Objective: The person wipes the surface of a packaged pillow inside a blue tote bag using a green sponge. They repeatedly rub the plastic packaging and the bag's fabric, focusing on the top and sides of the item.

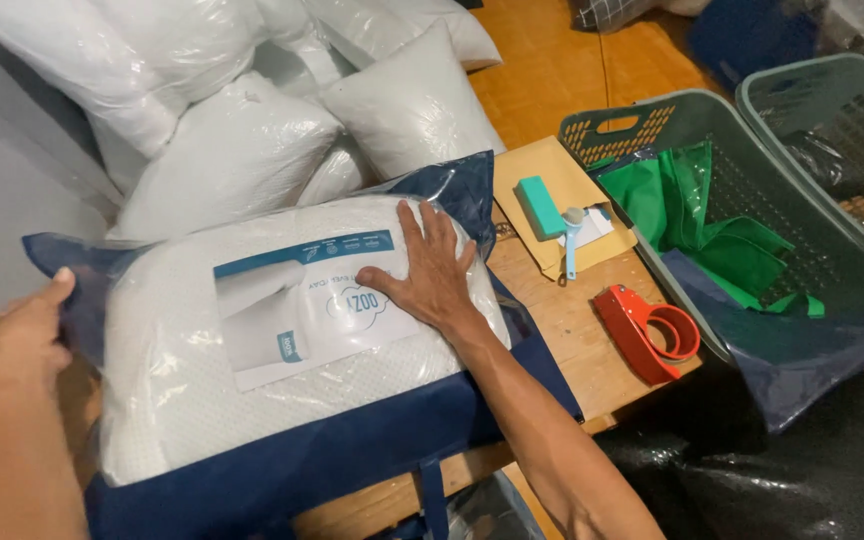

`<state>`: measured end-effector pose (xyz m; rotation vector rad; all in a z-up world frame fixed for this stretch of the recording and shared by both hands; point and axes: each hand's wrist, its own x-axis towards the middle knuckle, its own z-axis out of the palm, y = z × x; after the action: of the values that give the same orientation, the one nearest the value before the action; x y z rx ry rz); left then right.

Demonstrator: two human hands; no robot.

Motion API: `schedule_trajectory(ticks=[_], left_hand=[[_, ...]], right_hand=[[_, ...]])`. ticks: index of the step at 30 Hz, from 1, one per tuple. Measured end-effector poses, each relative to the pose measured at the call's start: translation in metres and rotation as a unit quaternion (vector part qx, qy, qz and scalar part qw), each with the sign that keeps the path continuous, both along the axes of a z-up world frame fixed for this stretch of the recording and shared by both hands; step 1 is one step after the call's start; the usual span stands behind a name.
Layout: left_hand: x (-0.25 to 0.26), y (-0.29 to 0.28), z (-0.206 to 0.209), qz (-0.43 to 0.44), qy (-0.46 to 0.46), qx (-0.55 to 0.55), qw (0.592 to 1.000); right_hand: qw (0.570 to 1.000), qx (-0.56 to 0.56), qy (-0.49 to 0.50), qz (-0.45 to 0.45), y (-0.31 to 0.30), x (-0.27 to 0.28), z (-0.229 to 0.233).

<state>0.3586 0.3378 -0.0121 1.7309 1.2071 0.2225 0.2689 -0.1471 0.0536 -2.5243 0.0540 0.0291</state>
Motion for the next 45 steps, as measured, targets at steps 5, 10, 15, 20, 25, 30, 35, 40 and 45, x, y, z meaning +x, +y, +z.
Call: schedule_trajectory(ticks=[5, 10, 15, 20, 25, 30, 35, 40, 45], left_hand=[[-0.007, -0.013, 0.008, -0.058, -0.029, -0.008, 0.998], [-0.015, -0.016, 0.001, -0.06, -0.029, 0.108, 0.992], [-0.039, -0.011, 0.023, -0.162, 0.042, 0.059, 0.984], [-0.056, 0.052, -0.076, -0.205, -0.05, -0.227, 0.951], [-0.072, 0.023, -0.067, -0.108, -0.128, -0.246, 0.955], [-0.077, 0.021, -0.08, -0.202, -0.068, 0.236, 0.948], [-0.085, 0.032, -0.097, -0.238, -0.082, 0.398, 0.882], [-0.078, 0.056, -0.109, -0.286, -0.038, 0.401, 0.869], [-0.128, 0.03, -0.076, -0.304, -0.053, -0.256, 0.916]], right_hand=[[1.0, -0.001, -0.01, 0.001, 0.0, 0.0, 0.0], [1.0, 0.007, -0.006, 0.005, 0.001, 0.0, 0.004], [1.0, 0.013, -0.014, 0.007, -0.002, -0.003, 0.004], [1.0, 0.011, 0.01, 0.018, -0.004, -0.006, 0.018], [0.995, -0.073, 0.059, 0.022, 0.0, -0.023, 0.047], [0.99, -0.09, -0.019, 0.111, 0.03, -0.055, 0.055], [0.977, -0.124, -0.146, 0.092, 0.03, -0.059, -0.006], [0.975, -0.108, -0.18, 0.075, 0.027, -0.052, -0.017], [0.983, -0.089, -0.141, 0.078, 0.029, -0.045, -0.011]])
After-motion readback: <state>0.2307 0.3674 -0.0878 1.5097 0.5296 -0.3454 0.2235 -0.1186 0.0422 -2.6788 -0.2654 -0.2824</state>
